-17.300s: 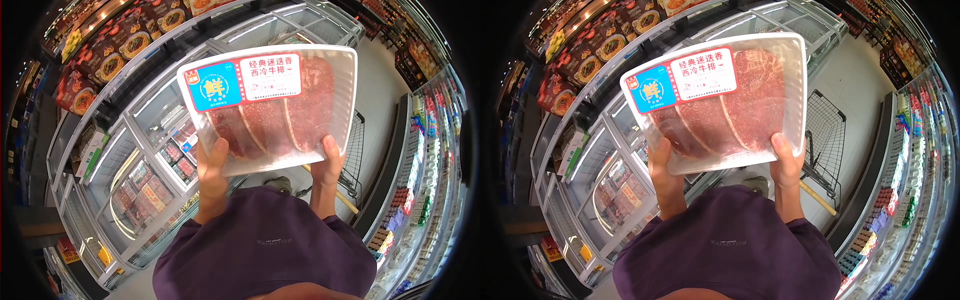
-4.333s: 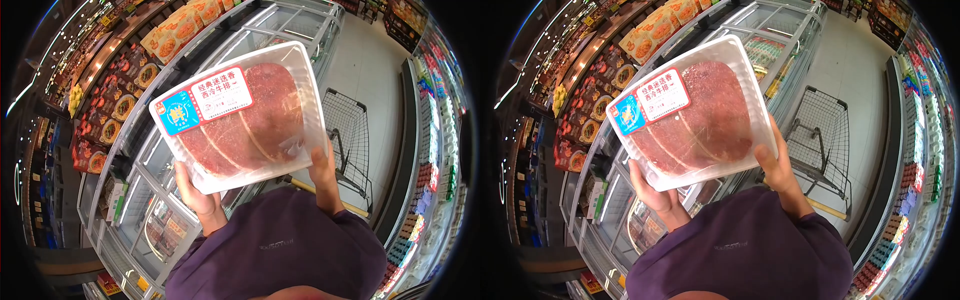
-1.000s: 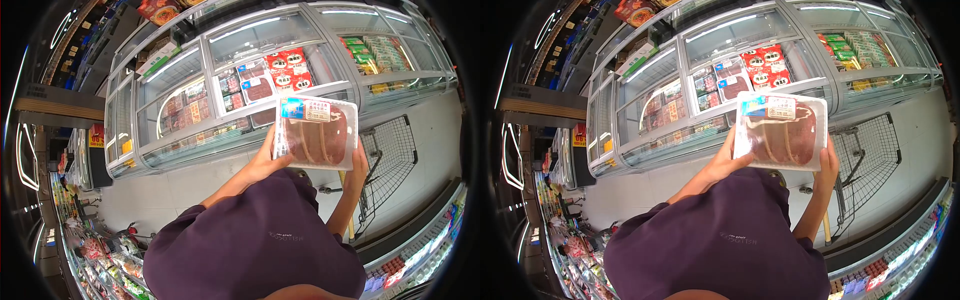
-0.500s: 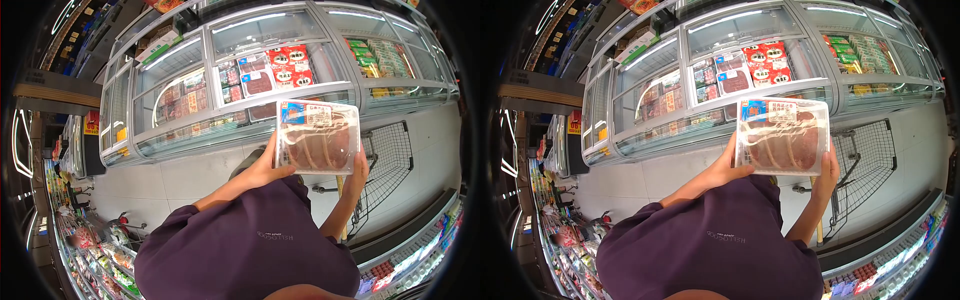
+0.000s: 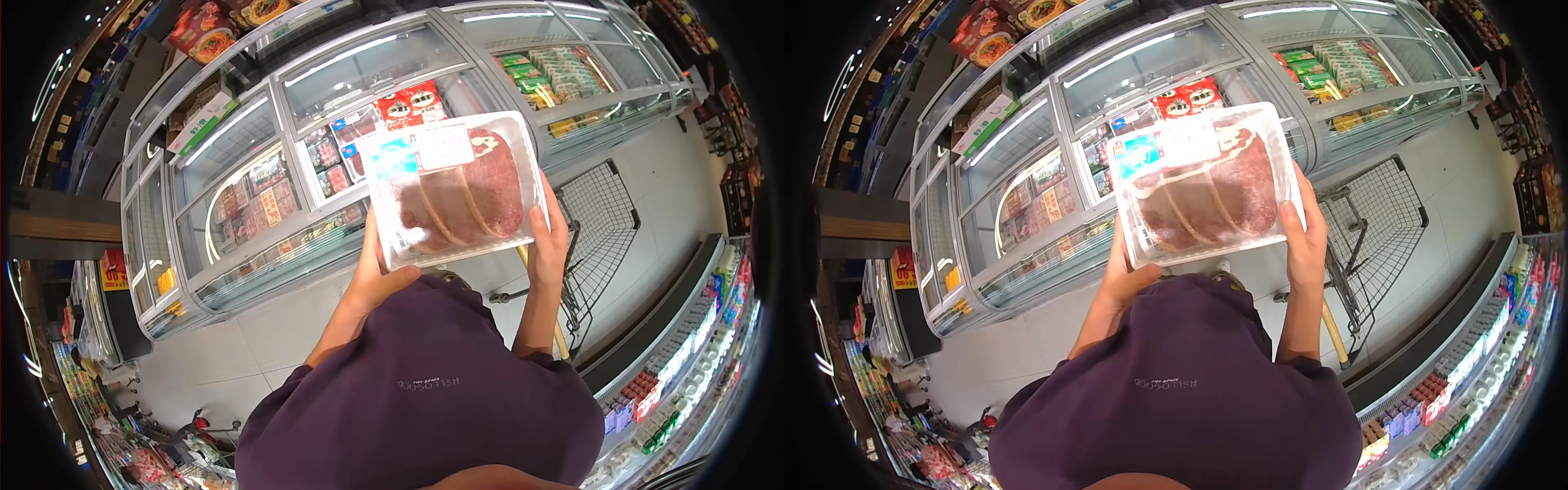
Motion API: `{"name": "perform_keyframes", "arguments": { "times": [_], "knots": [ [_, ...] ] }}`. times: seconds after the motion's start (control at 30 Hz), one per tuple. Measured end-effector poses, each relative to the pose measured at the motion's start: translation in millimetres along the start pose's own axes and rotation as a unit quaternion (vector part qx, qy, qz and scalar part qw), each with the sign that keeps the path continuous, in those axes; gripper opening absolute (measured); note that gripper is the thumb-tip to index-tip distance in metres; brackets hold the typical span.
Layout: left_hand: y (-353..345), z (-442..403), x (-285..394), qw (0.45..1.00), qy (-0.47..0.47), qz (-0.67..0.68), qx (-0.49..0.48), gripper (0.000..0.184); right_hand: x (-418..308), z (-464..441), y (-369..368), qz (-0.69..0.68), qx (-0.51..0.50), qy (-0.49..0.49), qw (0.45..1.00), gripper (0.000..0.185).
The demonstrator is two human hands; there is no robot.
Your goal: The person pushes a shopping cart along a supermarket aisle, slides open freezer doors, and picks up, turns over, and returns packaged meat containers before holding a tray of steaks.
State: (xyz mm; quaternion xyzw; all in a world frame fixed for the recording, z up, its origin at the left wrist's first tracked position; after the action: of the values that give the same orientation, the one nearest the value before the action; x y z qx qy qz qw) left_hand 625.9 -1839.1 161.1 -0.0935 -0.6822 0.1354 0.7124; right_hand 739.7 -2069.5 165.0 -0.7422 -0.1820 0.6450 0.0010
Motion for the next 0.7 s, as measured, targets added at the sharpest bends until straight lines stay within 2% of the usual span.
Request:
{"name": "perform_keyframes", "arguments": {
  "times": [0.1, 0.2, 0.23, 0.33, 0.37, 0.47, 0.5, 0.7],
  "knots": [
    [16.1, 1.4, 28.2, 0.999, -0.05, -0.008, -0.004, 0.118, -16.0, 1.6, -29.2, -0.024, 0.006, 0.018, 1.0, 0.058],
    [43.5, 10.3, 36.7, 0.998, -0.045, 0.028, 0.015, 0.111, -32.6, 2.4, -66.6, -0.042, -0.003, 0.048, 0.998, 0.063],
    [52.0, 12.3, 41.9, 0.995, -0.08, 0.058, -0.009, 0.1, -35.2, 4.7, -78.5, -0.044, -0.003, 0.06, 0.997, 0.064],
    [67.6, 18.7, 58.3, 0.977, -0.115, 0.174, 0.033, 0.09, -33.3, 11.4, -112.3, -0.063, 0.005, 0.077, 0.995, 0.067],
    [68.5, 18.8, 61.9, 0.974, -0.118, 0.195, 0.003, 0.08, -34.7, 14.8, -125.5, -0.07, 0.007, 0.077, 0.995, 0.068],
    [66.6, 22.1, 58.6, 0.939, -0.042, 0.335, -0.058, 0.075, -35.4, 23.9, -156.6, -0.05, -0.007, 0.095, 0.994, 0.07],
    [69.7, 23.6, 59.6, 0.948, -0.046, 0.306, -0.072, 0.07, -34.6, 26.8, -167.3, -0.03, -0.014, 0.1, 0.994, 0.07],
    [103.1, 35.3, 66.7, 0.942, -0.014, 0.329, -0.064, 0.061, -34.1, 40.0, -217.0, 0.046, -0.021, 0.093, 0.994, 0.07]
  ]
}}
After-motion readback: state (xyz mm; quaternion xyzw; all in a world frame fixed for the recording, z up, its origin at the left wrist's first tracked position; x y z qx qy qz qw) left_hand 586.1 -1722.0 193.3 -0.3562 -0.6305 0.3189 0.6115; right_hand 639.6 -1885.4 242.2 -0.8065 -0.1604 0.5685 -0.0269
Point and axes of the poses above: each hand's wrist, its own z-axis away from the middle knuckle, its own y-axis out of the back of the hand, x = y × z, the point moved 10 cm from there along -z, towards the middle knuckle, and after that the axes turned 3 degrees about -x, right-handed, at the moved point
